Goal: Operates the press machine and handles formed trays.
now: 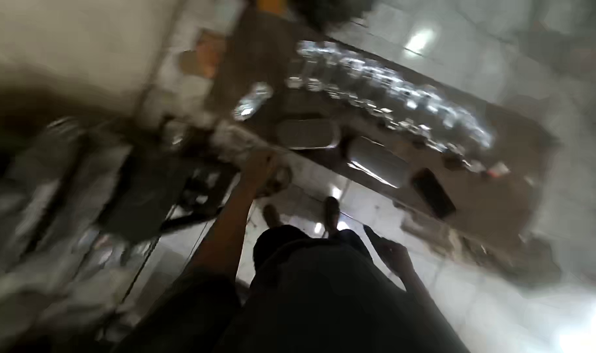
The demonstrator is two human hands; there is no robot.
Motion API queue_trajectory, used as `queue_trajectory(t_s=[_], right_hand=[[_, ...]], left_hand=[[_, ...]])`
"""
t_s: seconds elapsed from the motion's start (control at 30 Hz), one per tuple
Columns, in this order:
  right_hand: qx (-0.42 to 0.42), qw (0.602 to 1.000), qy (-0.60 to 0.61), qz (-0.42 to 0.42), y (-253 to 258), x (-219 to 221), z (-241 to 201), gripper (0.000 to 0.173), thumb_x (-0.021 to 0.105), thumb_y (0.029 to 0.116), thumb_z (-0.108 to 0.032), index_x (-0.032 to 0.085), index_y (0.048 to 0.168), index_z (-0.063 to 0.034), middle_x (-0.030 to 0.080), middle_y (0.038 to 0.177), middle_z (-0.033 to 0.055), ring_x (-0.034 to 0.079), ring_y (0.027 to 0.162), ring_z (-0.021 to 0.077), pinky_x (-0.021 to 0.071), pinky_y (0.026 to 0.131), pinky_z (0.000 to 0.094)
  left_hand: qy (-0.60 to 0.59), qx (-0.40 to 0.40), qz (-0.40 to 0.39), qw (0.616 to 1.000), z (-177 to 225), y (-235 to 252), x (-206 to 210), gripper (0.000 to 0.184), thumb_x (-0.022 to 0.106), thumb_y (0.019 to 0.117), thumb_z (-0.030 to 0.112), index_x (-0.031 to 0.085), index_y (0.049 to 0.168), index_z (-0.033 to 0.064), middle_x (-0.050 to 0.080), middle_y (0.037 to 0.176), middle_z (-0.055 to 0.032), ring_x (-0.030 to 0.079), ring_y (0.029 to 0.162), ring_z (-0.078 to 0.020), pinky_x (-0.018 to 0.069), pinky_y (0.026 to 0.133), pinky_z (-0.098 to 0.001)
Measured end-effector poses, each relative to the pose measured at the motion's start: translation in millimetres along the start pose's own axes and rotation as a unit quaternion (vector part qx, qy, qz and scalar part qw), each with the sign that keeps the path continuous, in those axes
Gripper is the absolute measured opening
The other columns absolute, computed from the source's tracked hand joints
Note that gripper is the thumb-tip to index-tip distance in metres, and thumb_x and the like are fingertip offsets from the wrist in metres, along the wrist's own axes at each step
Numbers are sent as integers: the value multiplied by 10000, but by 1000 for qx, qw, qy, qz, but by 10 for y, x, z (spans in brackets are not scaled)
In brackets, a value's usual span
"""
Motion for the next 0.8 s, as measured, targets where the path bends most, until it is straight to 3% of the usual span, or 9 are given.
queue_trajectory(t_s=[0.13, 0.3, 0.47, 0.5, 0.57, 0.6, 0.63, 0.7, 0.8], right_hand=[[-60, 998, -2, -21, 44, 145, -407, 234, 620, 1017, -166, 769, 1125, -23, 763, 1041, 174, 729, 970, 301, 557, 937, 553], [80, 991, -63, -91, -620, 3, -1746, 254, 520, 1037, 0, 679, 1178, 140, 695, 1126, 291, 646, 1033, 329, 472, 999, 453], [-29, 988, -154, 11, -1009, 119, -2495, 246, 514, 981, 56, 681, 1053, 222, 689, 950, 375, 687, 888, 402, 545, 880, 402], [141, 956, -214, -144, -1074, 233, -2721, 323, 432, 1051, 34, 585, 1296, 179, 633, 1262, 345, 617, 1188, 369, 450, 1074, 381], [202, 935, -231, -178, -1063, 405, -2902, 354, 430, 1042, 54, 547, 1357, 163, 592, 1348, 340, 578, 1265, 373, 415, 1109, 403], [128, 953, -234, -142, -944, 474, -2784, 313, 477, 1016, 49, 614, 1265, 182, 650, 1218, 364, 642, 1148, 401, 479, 1031, 423], [7, 971, -225, -79, -786, 510, -2559, 248, 547, 964, 43, 691, 1099, 193, 702, 1000, 364, 700, 936, 412, 550, 877, 432], [39, 960, -241, -135, -390, 647, -2091, 271, 556, 1010, -1, 668, 1206, 148, 697, 1117, 322, 671, 1060, 387, 502, 991, 474], [-75, 944, -307, -91, 564, 930, -1780, 292, 600, 1020, -148, 713, 1215, 38, 718, 1138, 268, 688, 1088, 398, 517, 1014, 567]], left_hand=[[-213, -18, 264, 941, -657, -296, -1889, 404, 419, 1092, 299, 677, 1267, 42, 688, 1208, -120, 639, 1118, -161, 512, 1010, -399], [-330, 3, 334, 883, -1326, -18, -3266, 346, 452, 1075, 253, 707, 1173, 40, 727, 1094, -77, 690, 1017, -152, 574, 916, -380], [-270, 1, 370, 889, -1690, -331, -3078, 556, 313, 1114, 420, 513, 1486, 58, 541, 1500, -114, 498, 1399, -164, 398, 1196, -387], [-246, -54, 358, 899, -1997, -450, -2898, 642, 291, 1103, 507, 406, 1565, 76, 439, 1592, -125, 408, 1479, -190, 331, 1242, -421], [-154, -197, 337, 908, -2930, -599, -2566, 764, 385, 1041, 629, 356, 1595, 103, 415, 1603, -160, 378, 1500, -275, 319, 1236, -512], [-77, -259, 320, 908, -3370, -653, -2484, 803, 452, 1014, 636, 344, 1598, 95, 392, 1606, -200, 338, 1510, -355, 271, 1230, -582], [-4, -297, 305, 905, -3709, -712, -2430, 789, 523, 1002, 585, 353, 1591, 87, 375, 1609, -224, 295, 1515, -420, 195, 1221, -646], [70, -308, 321, 893, -3983, -887, -2440, 592, 644, 976, 388, 534, 1473, 85, 511, 1501, -216, 423, 1426, -440, 204, 1199, -680], [72, -273, 344, 896, -3875, -1415, -2603, 335, 555, 1030, 348, 729, 1154, 91, 677, 1266, -157, 600, 1235, -367, 354, 1113, -622]])
Point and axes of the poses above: each hand's wrist, its own y-axis towards the middle knuckle, its own x-axis out of the palm, z = x × y, the point moved 10 cm from there along y, towards the middle knuckle
